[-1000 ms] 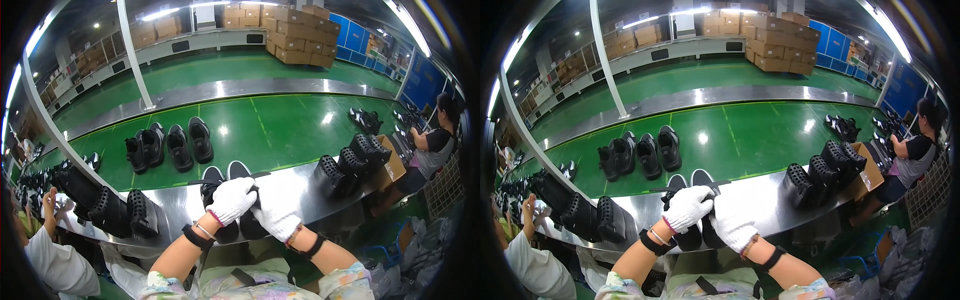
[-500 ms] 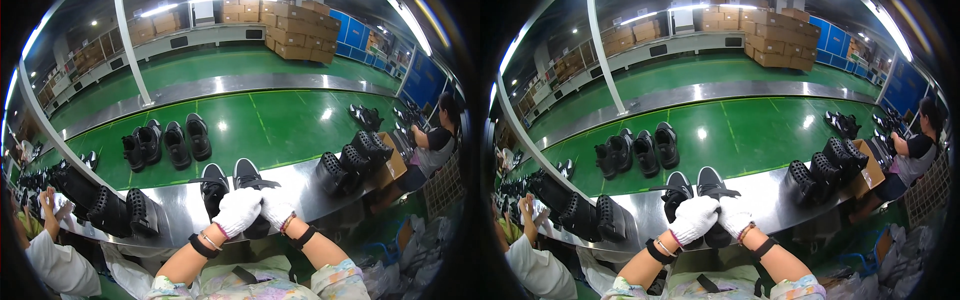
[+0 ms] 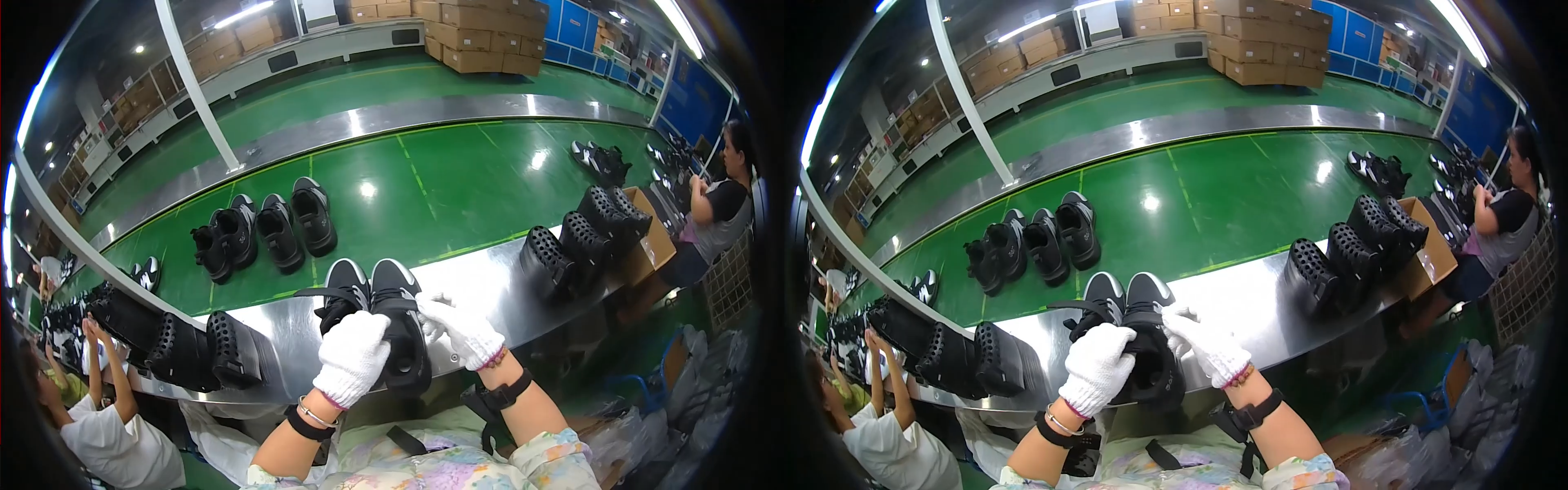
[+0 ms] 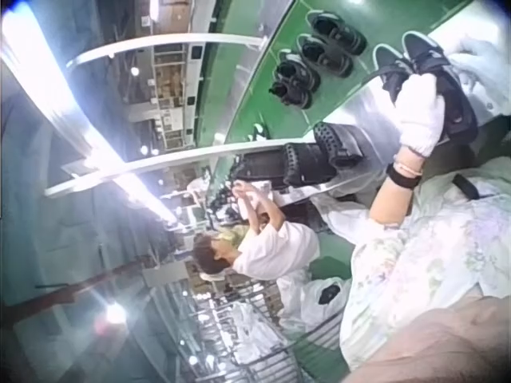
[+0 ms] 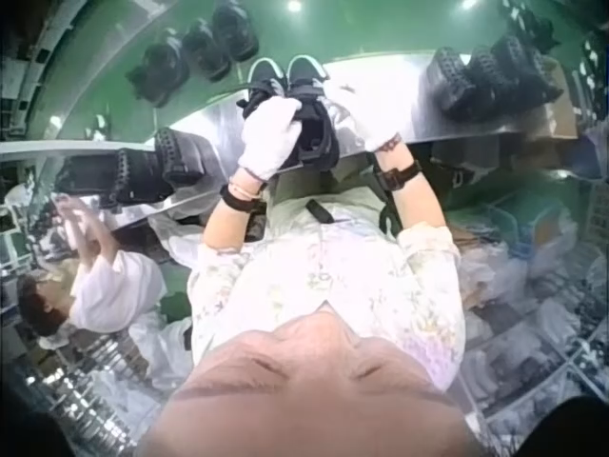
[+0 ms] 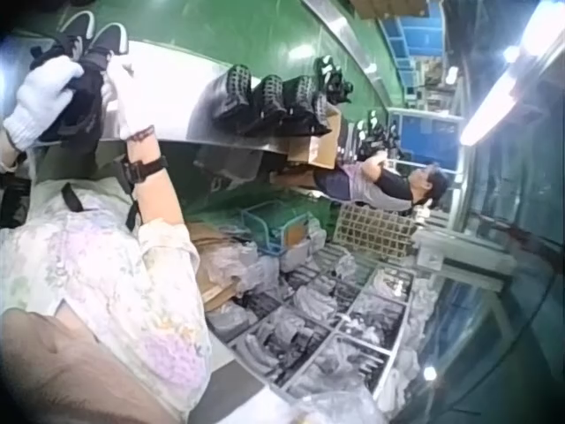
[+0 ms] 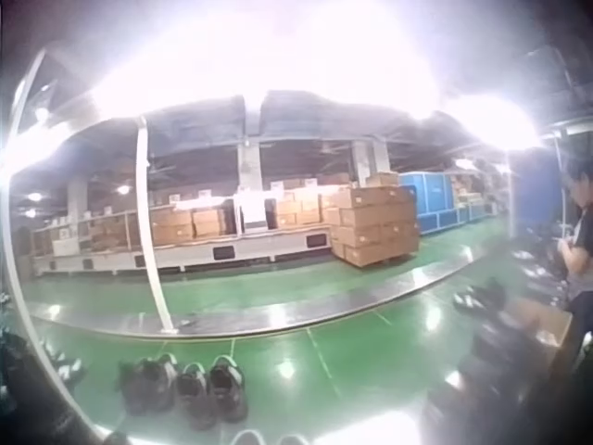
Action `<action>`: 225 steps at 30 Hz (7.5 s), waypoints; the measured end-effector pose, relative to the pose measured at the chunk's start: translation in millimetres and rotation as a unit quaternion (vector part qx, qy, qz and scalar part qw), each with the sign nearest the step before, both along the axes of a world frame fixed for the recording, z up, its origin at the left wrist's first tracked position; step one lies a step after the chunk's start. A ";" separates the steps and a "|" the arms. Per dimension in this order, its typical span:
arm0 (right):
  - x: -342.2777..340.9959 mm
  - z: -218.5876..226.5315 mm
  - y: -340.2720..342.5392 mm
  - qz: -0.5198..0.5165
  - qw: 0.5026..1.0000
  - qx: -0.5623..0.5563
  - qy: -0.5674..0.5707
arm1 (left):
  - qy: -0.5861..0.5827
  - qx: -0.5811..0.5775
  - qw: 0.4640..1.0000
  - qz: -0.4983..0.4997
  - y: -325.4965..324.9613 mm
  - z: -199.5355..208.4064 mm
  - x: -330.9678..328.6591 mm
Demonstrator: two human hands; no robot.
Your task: Inspecting shoes and inserting internal support molds before placing them on a conveyor.
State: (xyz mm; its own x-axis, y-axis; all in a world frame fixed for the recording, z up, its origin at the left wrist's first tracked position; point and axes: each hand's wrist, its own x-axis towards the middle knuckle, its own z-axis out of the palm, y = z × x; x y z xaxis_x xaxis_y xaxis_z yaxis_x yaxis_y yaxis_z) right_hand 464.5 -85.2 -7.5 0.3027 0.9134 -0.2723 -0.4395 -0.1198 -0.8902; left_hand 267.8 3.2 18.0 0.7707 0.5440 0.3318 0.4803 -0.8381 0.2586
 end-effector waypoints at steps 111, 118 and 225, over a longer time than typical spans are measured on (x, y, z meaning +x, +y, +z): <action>-134.0 66.0 57.0 0.248 0.595 -0.068 -0.761 | -0.188 -0.216 0.953 0.096 32.2 -8.4 -99.3; -130.1 44.2 58.5 0.210 0.693 -0.025 -0.689 | -0.203 -0.225 0.949 0.086 34.0 -8.3 -104.7; -116.6 15.2 76.9 0.186 0.841 0.079 -0.501 | -0.107 0.056 0.970 0.211 -24.1 -91.1 -134.1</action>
